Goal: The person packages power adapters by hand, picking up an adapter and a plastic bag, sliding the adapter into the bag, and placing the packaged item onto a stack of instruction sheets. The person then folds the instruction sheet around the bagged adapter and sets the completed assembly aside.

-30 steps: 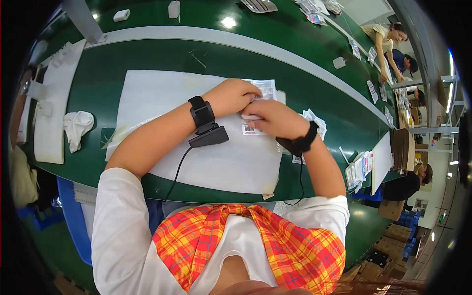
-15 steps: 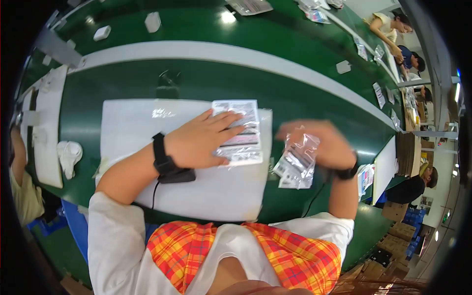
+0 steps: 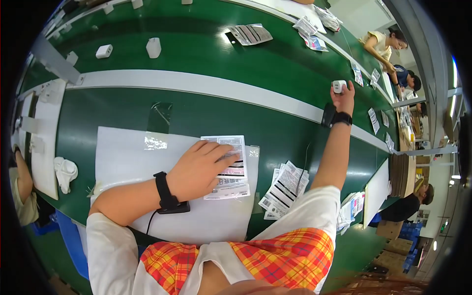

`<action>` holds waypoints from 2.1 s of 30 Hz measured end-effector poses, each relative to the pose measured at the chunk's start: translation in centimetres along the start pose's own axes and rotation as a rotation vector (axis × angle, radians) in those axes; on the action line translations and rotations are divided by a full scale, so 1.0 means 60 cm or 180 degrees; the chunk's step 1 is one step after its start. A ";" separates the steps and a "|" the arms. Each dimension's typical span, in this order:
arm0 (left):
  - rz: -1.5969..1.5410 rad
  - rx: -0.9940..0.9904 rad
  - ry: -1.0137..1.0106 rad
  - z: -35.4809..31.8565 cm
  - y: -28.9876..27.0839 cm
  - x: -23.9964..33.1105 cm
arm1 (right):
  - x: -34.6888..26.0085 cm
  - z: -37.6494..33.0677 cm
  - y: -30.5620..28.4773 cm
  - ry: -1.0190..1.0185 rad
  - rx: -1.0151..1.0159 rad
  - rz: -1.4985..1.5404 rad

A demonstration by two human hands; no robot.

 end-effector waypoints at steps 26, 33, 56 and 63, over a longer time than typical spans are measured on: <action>-0.0728 -0.0082 0.0010 -0.002 0.027 -0.009 | -0.031 -0.703 0.190 -0.1045 -0.2563 -0.3257; 0.0503 0.0242 0.0059 -0.019 0.036 0.025 | -0.006 -0.680 0.195 -0.0299 -0.2077 -0.3121; -0.3459 0.0800 -0.0494 0.021 0.016 -0.031 | -0.010 -0.646 0.186 0.0825 -0.1439 -0.1532; -0.3311 0.1719 -0.0179 0.029 0.011 -0.040 | 0.007 -0.595 0.184 0.0181 -0.1408 -0.0720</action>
Point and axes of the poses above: each hand's wrist, its own z-axis towards the middle knuckle, its own y-axis out of the palm, x = y × z, the point moved 2 cm from there along z, towards the middle knuckle, and after that the axes turned 6 degrees about z, right-handed, at the moved point
